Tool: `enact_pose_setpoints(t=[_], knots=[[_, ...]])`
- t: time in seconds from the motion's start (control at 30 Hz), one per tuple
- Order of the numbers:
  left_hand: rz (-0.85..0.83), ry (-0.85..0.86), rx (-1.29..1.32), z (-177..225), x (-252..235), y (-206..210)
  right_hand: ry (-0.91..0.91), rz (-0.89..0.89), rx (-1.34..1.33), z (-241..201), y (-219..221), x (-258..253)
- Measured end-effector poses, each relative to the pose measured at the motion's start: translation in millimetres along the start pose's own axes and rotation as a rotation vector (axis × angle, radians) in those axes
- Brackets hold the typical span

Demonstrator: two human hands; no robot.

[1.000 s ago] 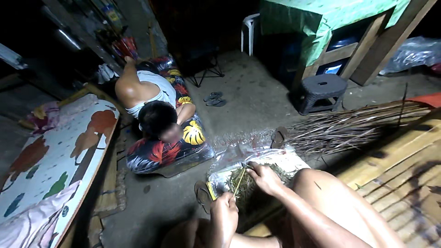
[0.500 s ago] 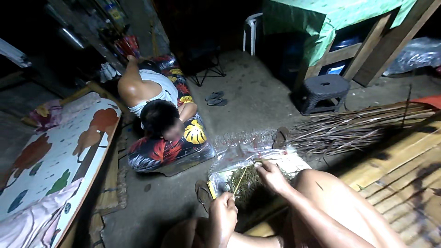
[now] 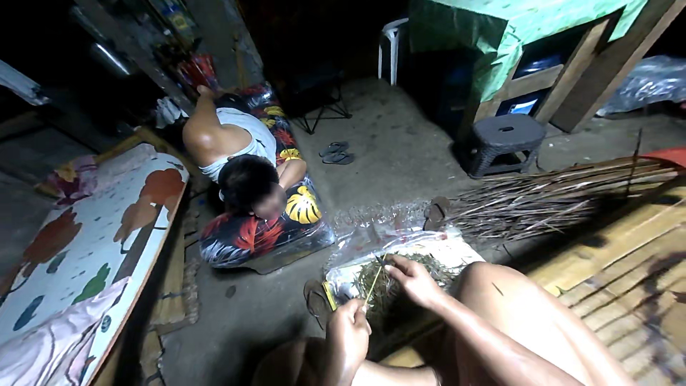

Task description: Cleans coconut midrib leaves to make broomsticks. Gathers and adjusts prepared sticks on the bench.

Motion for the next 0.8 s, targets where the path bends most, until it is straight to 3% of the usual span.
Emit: enact_pose_setpoints(t=[0.13,0.2,0.27,0.37,0.5,0.57,0.63,0.7,0.8], knots=[[0.002,0.024,-0.068,0.2,4.8,-3.1,0.082,0.205,0.047,15.7,-42.6,-12.7],[0.005,0.018,-0.107,-3.0,3.7,-6.5,0.016,0.233,-0.016,12.9,-50.1,-13.7],[-0.029,0.007,-0.153,-4.6,0.7,-4.2,-0.093,0.138,-0.011,-1.7,-37.5,-6.5],[-0.094,-0.029,-0.178,0.2,-1.6,-1.2,-0.214,-0.088,0.219,-24.1,-5.2,10.1],[-0.122,-0.045,-0.273,9.7,3.4,-7.6,-0.261,-0.125,0.318,-18.7,2.9,8.3],[0.036,0.074,-0.292,25.4,15.5,-21.9,-0.205,-0.143,0.292,-11.2,-1.0,2.0],[0.443,0.439,-0.186,44.5,41.5,-44.0,-0.159,-0.144,0.281,-5.6,-5.3,-0.3],[0.68,0.7,-0.07,52.9,71.8,-55.5,-0.134,-0.13,0.252,-3.1,-8.5,-0.5],[0.626,0.713,0.013,47.1,91.0,-45.5,-0.145,-0.1,0.131,-5.7,-7.7,-1.2]])
Point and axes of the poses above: each hand's wrist, its own x-axis away from the middle knuckle, its own y-axis out of the palm, z = x × y, the point moved 10 cm from there along -x, towards the middle knuckle, and after that the axes turned 3 degrees about z, right-handed, at the moved point
